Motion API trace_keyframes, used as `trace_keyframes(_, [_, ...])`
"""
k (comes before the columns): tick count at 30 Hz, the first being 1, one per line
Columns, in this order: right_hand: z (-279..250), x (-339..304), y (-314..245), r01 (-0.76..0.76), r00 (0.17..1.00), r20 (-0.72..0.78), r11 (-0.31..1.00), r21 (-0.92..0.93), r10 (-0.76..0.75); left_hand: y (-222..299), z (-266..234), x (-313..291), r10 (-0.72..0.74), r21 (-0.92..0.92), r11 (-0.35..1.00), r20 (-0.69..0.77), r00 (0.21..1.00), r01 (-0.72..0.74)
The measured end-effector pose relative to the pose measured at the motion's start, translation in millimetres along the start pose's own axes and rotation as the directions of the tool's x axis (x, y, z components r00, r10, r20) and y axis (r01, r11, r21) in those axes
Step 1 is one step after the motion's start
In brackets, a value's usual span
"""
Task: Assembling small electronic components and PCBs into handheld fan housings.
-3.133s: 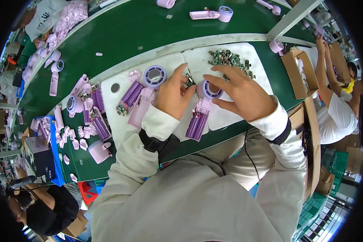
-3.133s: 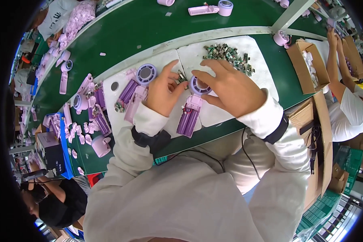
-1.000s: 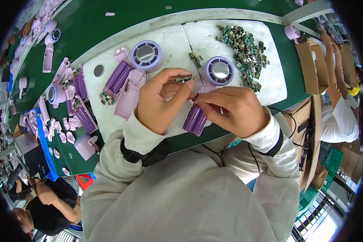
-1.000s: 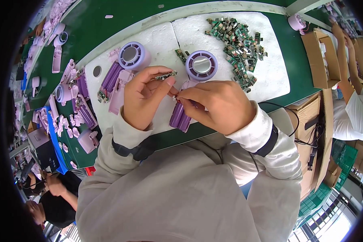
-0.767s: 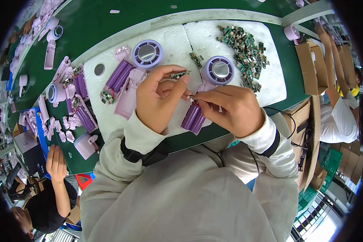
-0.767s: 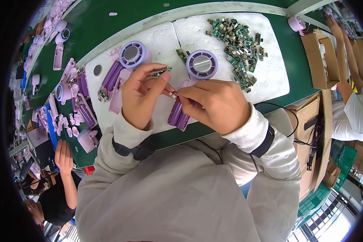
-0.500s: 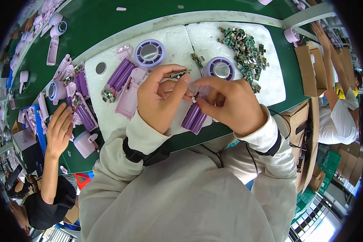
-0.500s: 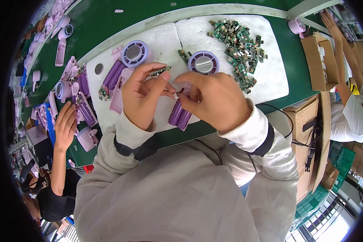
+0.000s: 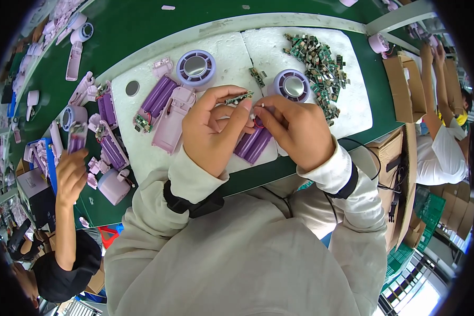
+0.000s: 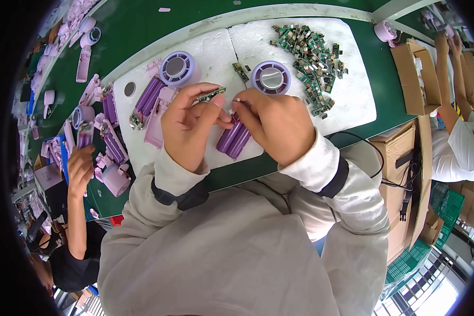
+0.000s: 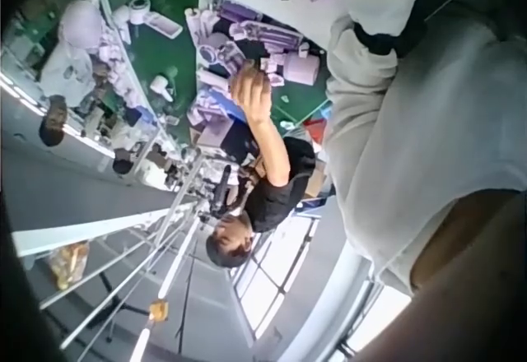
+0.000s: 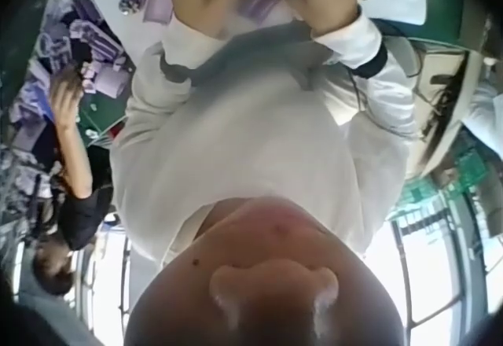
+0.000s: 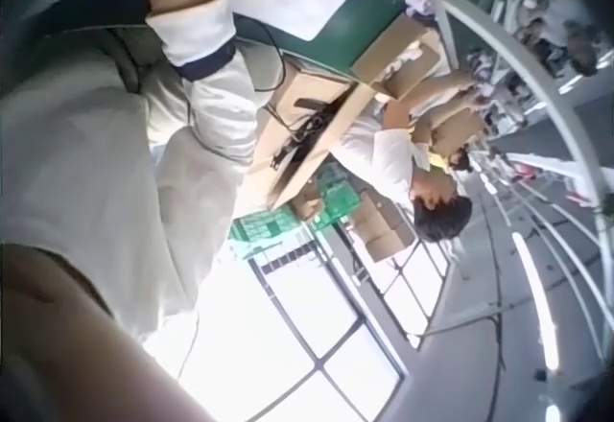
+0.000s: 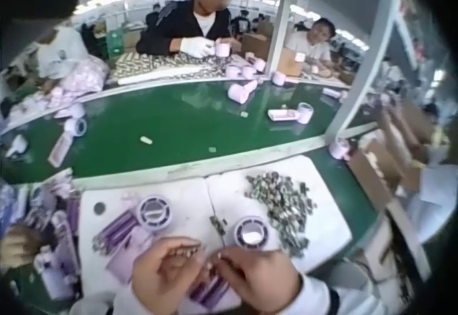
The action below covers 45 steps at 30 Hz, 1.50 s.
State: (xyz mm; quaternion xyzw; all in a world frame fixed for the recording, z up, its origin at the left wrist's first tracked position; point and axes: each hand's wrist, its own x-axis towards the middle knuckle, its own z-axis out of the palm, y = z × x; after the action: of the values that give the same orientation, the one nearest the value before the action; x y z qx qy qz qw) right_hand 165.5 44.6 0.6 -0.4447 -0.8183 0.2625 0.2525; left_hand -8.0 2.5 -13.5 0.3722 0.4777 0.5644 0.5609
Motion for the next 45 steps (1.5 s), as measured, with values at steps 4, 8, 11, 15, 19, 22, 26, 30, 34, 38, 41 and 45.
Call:
trace_keyframes(4, [-2,0,-2,-0.014,1.0,0.008,1.0,-0.022,0.014,-6,-2,2,0.018,0.041,0.999,-0.007,1.0,-0.018])
trace_keyframes(8, [-7,-1,4,0.011,0.999,0.05,1.0,0.026,-0.012,-9,-3,6,0.05,0.092,0.995,-0.002,0.999,-0.05])
trace_keyframes(11, [-11,0,7,0.019,0.995,0.092,0.998,0.054,-0.024,-10,-6,8,0.038,0.128,0.991,0.022,0.999,-0.041])
trace_keyframes(15, [-17,4,10,0.026,0.987,0.154,0.996,0.091,-0.04,-11,-7,8,0.113,0.136,0.982,0.114,0.987,-0.128])
trace_keyframes(19, [-23,10,15,0.06,0.978,0.194,0.991,0.118,-0.082,-9,-4,6,0.135,0.176,0.97,0.18,0.974,-0.167])
trace_keyframes(22, [-31,12,18,0.08,0.968,0.226,0.99,0.118,-0.105,-4,1,4,0.088,0.21,0.968,0.212,0.973,-0.134])
trace_keyframes(26, [-33,12,19,0.118,0.957,0.26,0.991,0.061,-0.13,-6,1,5,0.051,0.265,0.96,0.149,0.987,-0.09])
trace_keyframes(30, [-25,8,21,0.181,0.959,0.223,0.983,-0.01,-0.174,-9,-3,6,0.031,0.289,0.955,0.114,0.993,-0.063])
trace_keyframes(34, [-22,5,21,0.168,0.966,0.192,0.985,0.029,-0.171,-6,-3,6,0.004,0.315,0.948,0.11,0.994,-0.038])
trace_keyframes(38, [-25,6,16,0.124,0.966,0.219,0.99,0.061,-0.135,-10,-5,6,0.046,0.334,0.938,0.14,0.989,-0.091])
trace_keyframes(41, [-27,7,15,0.114,0.966,0.228,0.993,0.039,-0.12,-10,-9,12,0.063,0.313,0.94,0.227,0.972,-0.134])
trace_keyframes(45, [-23,5,20,0.126,0.974,0.172,0.985,0.121,-0.146,-9,-9,16,0.065,0.287,0.946,0.282,0.957,-0.149])
